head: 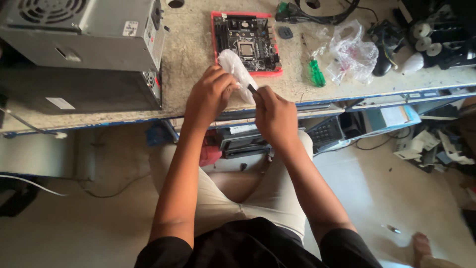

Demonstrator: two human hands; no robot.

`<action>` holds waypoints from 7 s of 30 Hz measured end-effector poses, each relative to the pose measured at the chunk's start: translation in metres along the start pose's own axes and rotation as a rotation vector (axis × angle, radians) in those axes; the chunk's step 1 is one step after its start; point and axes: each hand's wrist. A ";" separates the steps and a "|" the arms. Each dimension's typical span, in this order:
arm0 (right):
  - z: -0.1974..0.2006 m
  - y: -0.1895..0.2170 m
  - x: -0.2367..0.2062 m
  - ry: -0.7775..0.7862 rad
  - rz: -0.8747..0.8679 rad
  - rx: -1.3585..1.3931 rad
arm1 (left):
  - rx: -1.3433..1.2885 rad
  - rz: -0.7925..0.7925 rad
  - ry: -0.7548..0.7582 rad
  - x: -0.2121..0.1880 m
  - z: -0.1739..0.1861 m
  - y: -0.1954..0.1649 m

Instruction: The person works on a motherboard resting in a red tray on a cluttered repair bench. They wipe the board with bubble wrap, handle a small component, insert a green RAM module into the motherboard slot and press it into place, then pick up a power supply and sort through its cables and connectors.

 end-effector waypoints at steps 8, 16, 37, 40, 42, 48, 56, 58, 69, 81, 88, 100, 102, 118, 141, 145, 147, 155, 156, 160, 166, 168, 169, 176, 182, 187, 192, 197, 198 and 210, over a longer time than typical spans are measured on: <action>-0.040 -0.003 0.023 0.048 0.033 -0.176 | 0.049 -0.052 0.031 -0.005 0.001 0.002; -0.031 -0.001 0.014 0.251 0.042 -0.390 | 0.001 0.014 0.008 -0.006 -0.001 0.004; 0.043 -0.018 -0.086 0.410 -0.231 -0.333 | 0.002 -0.049 -0.013 -0.011 -0.013 0.009; 0.046 -0.023 -0.075 0.111 -0.071 -0.070 | -0.007 -0.073 -0.029 -0.009 -0.012 0.008; 0.037 -0.021 -0.060 0.075 -0.187 0.048 | -0.018 -0.065 -0.008 -0.008 -0.010 0.006; -0.019 -0.017 -0.014 -0.052 -0.099 0.102 | -0.071 -0.079 0.075 -0.002 -0.004 0.001; -0.028 -0.016 -0.015 -0.072 -0.066 -0.035 | -0.178 -0.108 0.186 -0.003 -0.004 0.015; -0.027 -0.017 -0.013 -0.048 -0.019 -0.049 | -0.196 -0.119 0.191 -0.006 -0.005 0.017; -0.013 -0.012 -0.003 -0.038 0.024 -0.039 | -0.160 -0.109 0.151 -0.005 -0.008 0.018; -0.019 0.003 0.011 0.094 -0.003 -0.241 | -0.127 -0.098 0.093 -0.010 -0.009 0.017; -0.013 0.007 -0.019 0.114 -0.070 -0.260 | -0.154 -0.039 0.128 -0.008 -0.008 0.009; 0.022 0.005 -0.068 0.182 -0.216 -0.124 | -0.154 0.007 0.128 -0.010 -0.014 0.017; 0.026 0.001 -0.064 0.135 -0.240 -0.105 | -0.162 -0.041 0.130 -0.011 -0.015 0.016; -0.017 -0.006 -0.003 0.097 -0.136 -0.206 | -0.080 -0.127 0.165 -0.007 -0.006 0.006; -0.014 -0.024 -0.011 0.006 -0.274 0.288 | -0.071 -0.155 0.152 0.003 -0.001 -0.001; -0.049 -0.010 -0.009 -0.158 -0.272 0.093 | -0.069 -0.126 0.204 0.000 -0.004 0.005; -0.060 -0.010 -0.008 -0.226 -0.259 0.044 | -0.083 -0.133 0.226 -0.004 -0.005 0.012; -0.058 -0.015 0.005 -0.251 -0.203 0.053 | -0.208 -0.145 0.193 -0.007 -0.001 0.015; -0.053 -0.013 0.005 -0.255 -0.190 0.087 | -0.204 -0.119 0.177 -0.006 -0.001 0.013; -0.026 -0.007 -0.003 -0.221 -0.210 0.114 | -0.184 -0.089 0.124 -0.005 -0.001 0.008; -0.005 -0.003 -0.010 -0.039 -0.188 -0.077 | 0.022 -0.069 0.196 -0.014 -0.007 -0.001; -0.007 -0.001 -0.009 -0.010 -0.201 -0.062 | 0.071 -0.066 0.213 -0.013 -0.010 -0.003; -0.009 0.000 -0.008 0.003 -0.203 -0.054 | 0.068 -0.064 0.215 -0.013 -0.010 -0.004; -0.033 0.003 -0.024 -0.101 -0.096 -0.079 | 0.047 -0.078 0.207 -0.009 -0.006 -0.005; -0.054 -0.006 -0.045 -0.149 -0.099 -0.040 | 0.052 -0.109 0.193 -0.011 -0.004 -0.006; -0.052 -0.004 -0.074 -0.131 -0.104 -0.069 | 0.029 -0.087 0.197 -0.008 -0.004 -0.006; -0.026 -0.014 -0.081 -0.155 -0.077 0.073 | 0.003 -0.115 0.180 -0.006 -0.008 -0.005; -0.025 -0.014 -0.052 -0.178 -0.077 -0.018 | 0.042 -0.102 0.205 -0.006 -0.008 -0.007; -0.029 -0.011 -0.047 -0.177 -0.063 -0.026 | 0.028 -0.108 0.199 -0.007 -0.007 -0.008; -0.073 -0.028 -0.074 -0.250 0.054 -0.119 | -0.013 -0.058 0.191 -0.014 -0.011 0.000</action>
Point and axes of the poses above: each hand's wrist, its own x-axis towards the middle knuckle, its own z-axis out of the back of the hand, y = z × x, and after that the axes turned 5 degrees about -z, right-handed
